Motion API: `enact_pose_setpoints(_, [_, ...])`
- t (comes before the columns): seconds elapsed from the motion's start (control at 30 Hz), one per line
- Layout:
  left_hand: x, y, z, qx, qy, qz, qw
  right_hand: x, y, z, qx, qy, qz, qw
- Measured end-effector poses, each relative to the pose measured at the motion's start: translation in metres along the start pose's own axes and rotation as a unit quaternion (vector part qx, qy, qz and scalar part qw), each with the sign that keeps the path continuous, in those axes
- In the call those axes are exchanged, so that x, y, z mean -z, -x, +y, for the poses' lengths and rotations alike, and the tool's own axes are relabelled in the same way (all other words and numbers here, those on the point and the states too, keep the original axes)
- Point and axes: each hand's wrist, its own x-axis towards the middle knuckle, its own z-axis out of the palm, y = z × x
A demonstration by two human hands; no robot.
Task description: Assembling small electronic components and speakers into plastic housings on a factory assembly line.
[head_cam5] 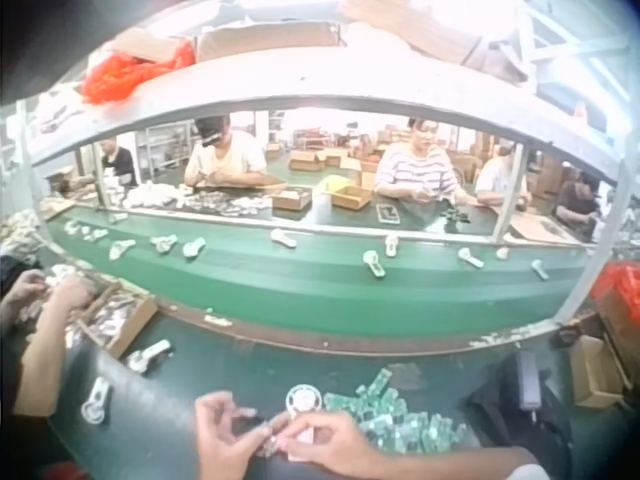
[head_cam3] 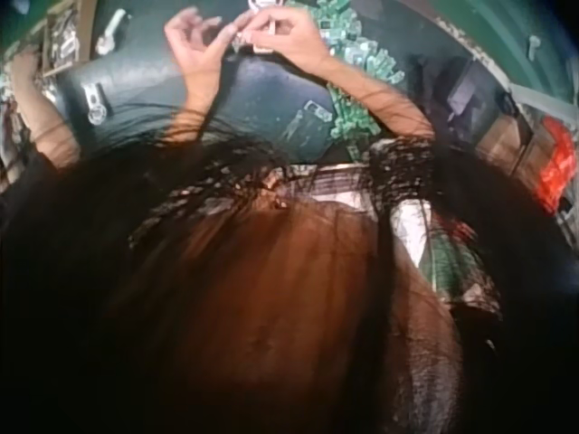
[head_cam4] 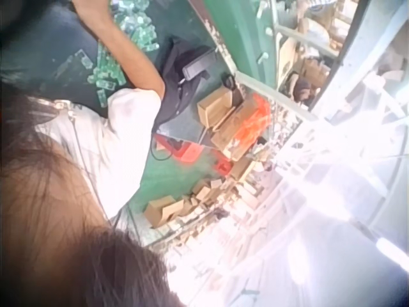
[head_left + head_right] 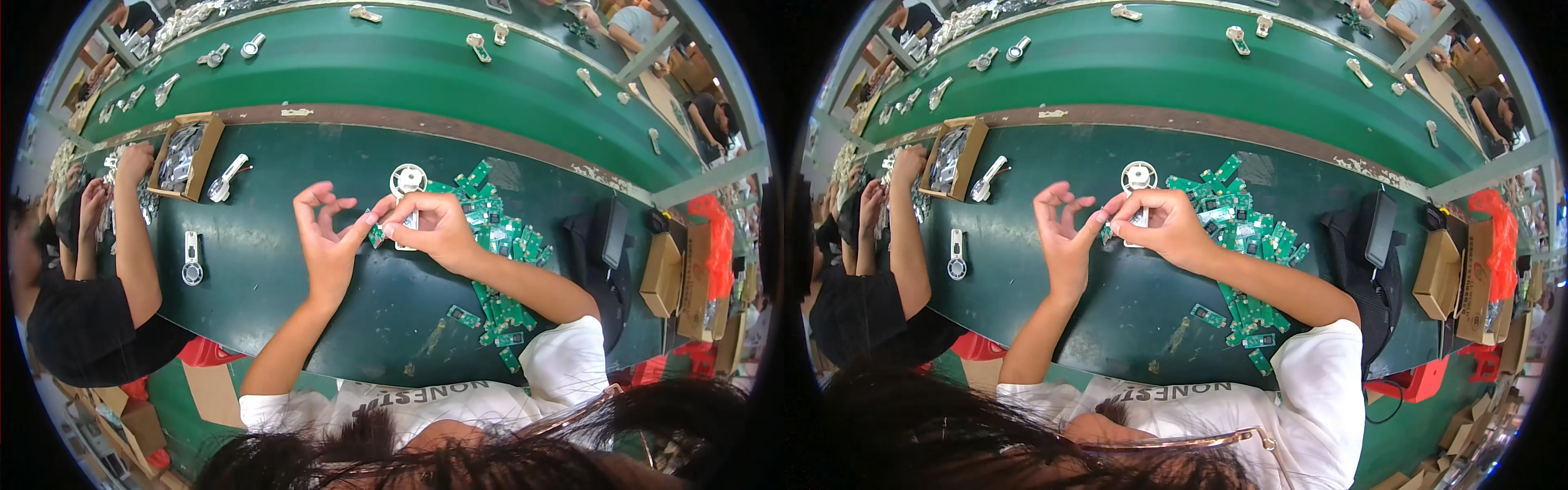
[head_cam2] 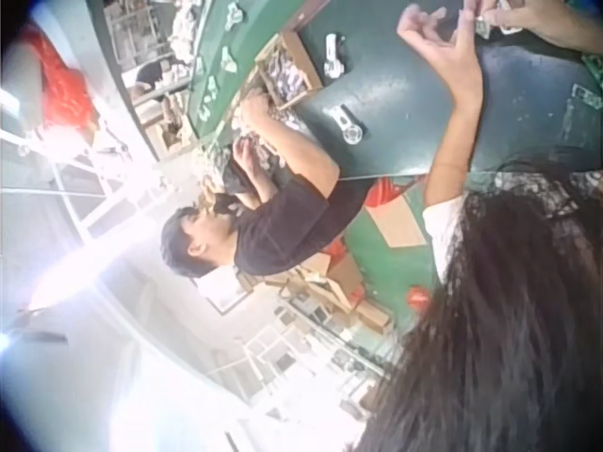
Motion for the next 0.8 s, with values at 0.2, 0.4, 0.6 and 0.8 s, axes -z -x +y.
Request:
enact_pose_setpoints(0.2, [0.01,-0.002,-0.002,0.133,-0.04,-0.116,0.983,0.008,-0.003,0.012,0.114,0.047,-0.012,0.992])
enact_pose_setpoints(0.4, [0.006,-0.002,0.0,0.297,0.259,-0.167,0.904,0.022,0.003,0.001,0.196,0.209,-0.038,0.957])
enact_pose_setpoints(0.6, [0.008,0.008,0.006,0.275,0.197,-0.157,0.928,0.009,0.003,-0.008,0.25,0.237,0.104,0.933])
enact_pose_setpoints(0.8, [0.006,0.007,-0.002,0.11,-0.038,-0.072,0.991,0.002,0.008,0.005,0.207,0.295,0.116,0.925])
